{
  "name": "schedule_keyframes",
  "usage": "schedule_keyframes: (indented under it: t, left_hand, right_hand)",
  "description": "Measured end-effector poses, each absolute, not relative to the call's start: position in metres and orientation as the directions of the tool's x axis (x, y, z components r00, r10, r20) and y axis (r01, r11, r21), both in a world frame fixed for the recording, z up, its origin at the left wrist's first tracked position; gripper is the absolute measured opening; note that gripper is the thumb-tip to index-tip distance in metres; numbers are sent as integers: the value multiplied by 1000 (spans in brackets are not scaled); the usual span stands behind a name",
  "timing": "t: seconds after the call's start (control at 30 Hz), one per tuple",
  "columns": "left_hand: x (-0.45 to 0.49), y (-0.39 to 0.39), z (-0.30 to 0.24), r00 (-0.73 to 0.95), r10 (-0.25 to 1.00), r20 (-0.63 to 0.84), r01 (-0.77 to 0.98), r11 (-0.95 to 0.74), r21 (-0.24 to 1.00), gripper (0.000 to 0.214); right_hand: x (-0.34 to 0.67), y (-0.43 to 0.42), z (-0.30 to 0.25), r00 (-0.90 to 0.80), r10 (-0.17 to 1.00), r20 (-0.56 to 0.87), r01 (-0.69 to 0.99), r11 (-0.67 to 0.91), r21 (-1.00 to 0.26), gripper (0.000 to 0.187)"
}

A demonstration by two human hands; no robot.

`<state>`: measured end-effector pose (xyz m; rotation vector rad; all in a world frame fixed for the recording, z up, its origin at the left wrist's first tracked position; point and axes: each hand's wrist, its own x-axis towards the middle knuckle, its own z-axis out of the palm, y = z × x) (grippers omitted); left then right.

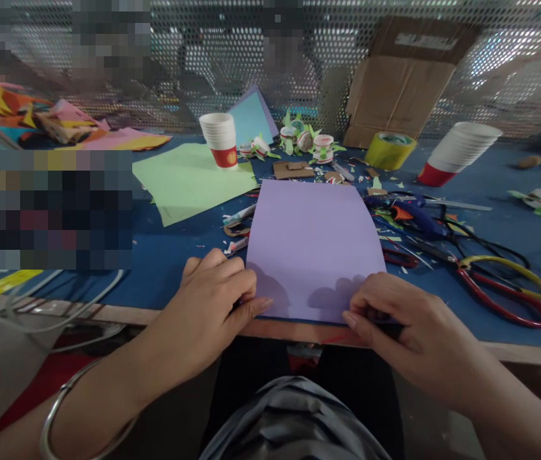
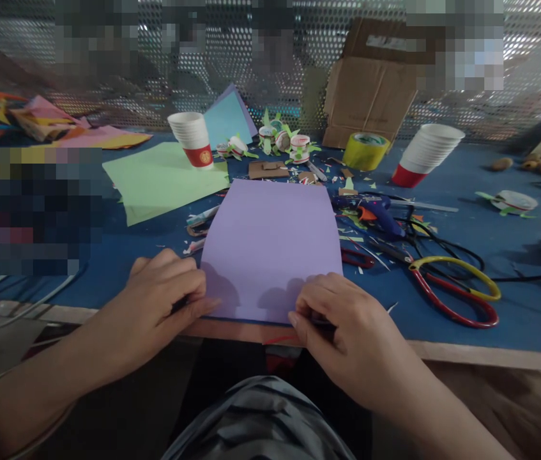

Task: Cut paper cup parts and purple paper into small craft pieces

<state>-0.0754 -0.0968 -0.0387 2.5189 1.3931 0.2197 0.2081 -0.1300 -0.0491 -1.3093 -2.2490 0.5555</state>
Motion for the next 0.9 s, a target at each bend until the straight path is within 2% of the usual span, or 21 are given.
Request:
schedule_keyframes:
  t: [0.47,0.57,0.63,0.67,0.73,0.8,0.9]
  left_hand:
    - [-77,-96,-43,550,834,43,787,-535,306,38]
    - [-75,-102,-44,517,853,72,812,-516,274,29]
    - [-73,-106,-45,518,844,138,811,-536,234,14]
    - [-72,-108,-45,541,823,173,798,-567,201,15]
    - [-71,-107,-45,636,744,204,736,-665,126,44]
    - [-72,-103,-43,741,650,167,650,-757,64,68]
    - [-73,-95,-40,822,565,75,566,-825,12,83]
  right_hand:
    - [213,-128,-48,-424,892,155,704,433,-563,21]
    - [212,-127,-48,-428,892,142,709,429,-559,19]
    - [211,-126,-48,-427,893,139,713,428,-555,18]
    - [211,-126,-48,-426,894,141,715,428,-552,18]
    - [211,-126,-48,-429,891,148,717,436,-544,18]
    - [212,-126,-48,-433,890,144,720,437,-538,18]
    - [214,-128,-48,-430,893,133,726,430,-537,18]
